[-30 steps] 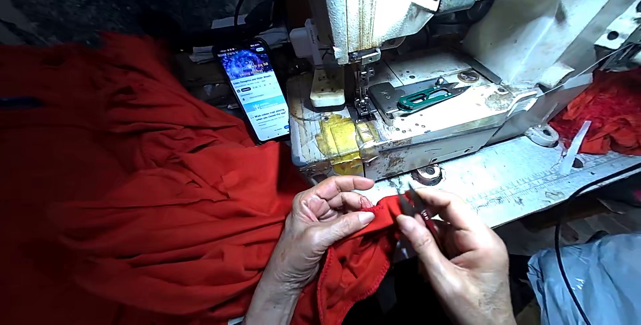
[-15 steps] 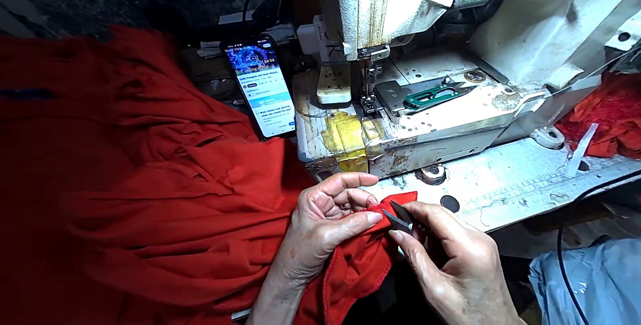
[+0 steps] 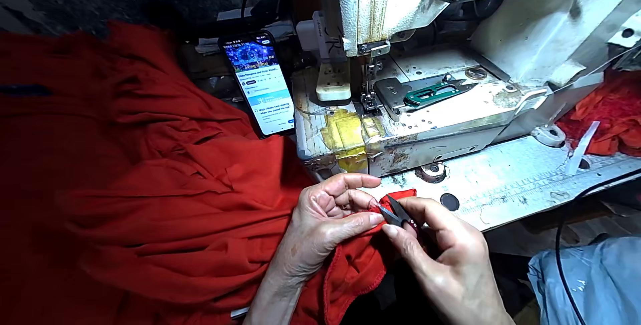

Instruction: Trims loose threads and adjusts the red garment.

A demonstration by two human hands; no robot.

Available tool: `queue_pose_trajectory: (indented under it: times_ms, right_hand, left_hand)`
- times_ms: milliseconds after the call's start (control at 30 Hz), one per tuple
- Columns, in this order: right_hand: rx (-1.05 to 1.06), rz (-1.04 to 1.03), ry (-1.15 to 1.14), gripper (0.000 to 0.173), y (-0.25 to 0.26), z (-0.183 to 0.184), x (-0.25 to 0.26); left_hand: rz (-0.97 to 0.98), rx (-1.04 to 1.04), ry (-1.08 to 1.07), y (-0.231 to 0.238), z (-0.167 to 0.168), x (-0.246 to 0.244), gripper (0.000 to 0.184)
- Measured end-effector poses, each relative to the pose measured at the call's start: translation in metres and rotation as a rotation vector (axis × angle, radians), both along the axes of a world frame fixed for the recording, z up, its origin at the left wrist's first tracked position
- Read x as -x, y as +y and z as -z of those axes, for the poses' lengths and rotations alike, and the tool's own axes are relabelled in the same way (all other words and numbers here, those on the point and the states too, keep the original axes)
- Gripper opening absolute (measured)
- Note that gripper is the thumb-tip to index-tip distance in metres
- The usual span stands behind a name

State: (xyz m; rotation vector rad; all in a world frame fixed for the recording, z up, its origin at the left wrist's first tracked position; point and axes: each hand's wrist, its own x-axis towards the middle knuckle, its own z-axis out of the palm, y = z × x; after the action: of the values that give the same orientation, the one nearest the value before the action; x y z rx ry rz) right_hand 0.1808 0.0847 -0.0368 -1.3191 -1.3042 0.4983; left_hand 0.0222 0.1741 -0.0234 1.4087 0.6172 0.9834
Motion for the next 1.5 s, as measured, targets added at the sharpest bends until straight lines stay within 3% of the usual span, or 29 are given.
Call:
queue_pose_trajectory:
  times_ms: [67, 233, 300, 400, 500, 600, 667, 733, 833, 1000, 1100, 1167, 1300, 1400, 1500]
  right_hand:
    - [0.030, -0.067, 0.282, 0.016, 0.000, -0.001, 0.001]
    - [-0.113, -0.091, 0.546, 0.024, 0.000, -0.010, -0.012]
    - [-0.075, -0.046, 0.404, 0.022, 0.001, -0.011, -0.018]
    - [0.062, -0.042, -0.056, 0.020, -0.002, -0.002, -0.022]
    - [0.007, 0.088, -0.229, 0.031, -0.011, -0.006, -0.024]
    - [0.038, 0.106, -0.119, 0.039, -0.018, -0.015, -0.031]
    - [-0.060, 0.076, 0.023, 0.029, -0.014, -0.007, -0.033]
    - [-0.151, 0.006, 0.071, 0.032, -0.007, 0.000, -0.034]
    - [0.006, -0.130, 0.080, 0.047, 0.002, -0.003, -0.038]
    - [0.226, -0.282, 0.143, 0.024, 0.017, -0.007, -0.036]
    - [0.244, -0.311, 0.155, 0.002, 0.021, -0.005, -0.034]
    - [0.257, -0.311, 0.123, 0.007, 0.021, -0.004, -0.036]
    - [0.227, -0.264, -0.006, 0.010, 0.019, -0.001, -0.033]
    - [0.186, -0.249, 0.050, 0.007, 0.018, 0.003, -0.033]
    - [0.120, -0.271, 0.184, 0.025, 0.014, 0.008, -0.033]
  left_hand:
    - [-0.016, 0.004, -0.008, 0.000, -0.001, 0.000, 0.044]
    - [-0.018, -0.003, 0.003, 0.001, -0.001, 0.000, 0.043]
    - [-0.015, -0.006, 0.004, 0.000, -0.001, 0.000, 0.042]
    - [0.001, -0.026, -0.003, 0.000, 0.000, 0.000, 0.038]
    - [-0.003, -0.062, -0.006, 0.001, 0.001, 0.001, 0.035]
    - [0.012, -0.120, 0.014, 0.003, 0.005, 0.001, 0.034]
    - [0.041, -0.179, 0.046, 0.007, 0.006, 0.001, 0.035]
    - [0.065, -0.200, 0.099, 0.010, 0.005, 0.003, 0.034]
    - [0.066, -0.232, 0.232, 0.012, -0.006, 0.002, 0.026]
    - [0.007, -0.503, 0.387, 0.013, -0.021, -0.005, 0.005]
    - [-0.018, -0.661, 0.420, 0.014, -0.017, -0.008, 0.006]
    - [-0.072, -0.619, 0.347, 0.012, -0.008, -0.011, 0.007]
    - [-0.147, -0.313, 0.022, 0.002, -0.001, -0.015, 0.008]
    - [-0.193, -0.324, 0.045, -0.003, -0.007, -0.015, 0.008]
    - [-0.222, -0.356, 0.077, -0.004, -0.015, -0.013, 0.009]
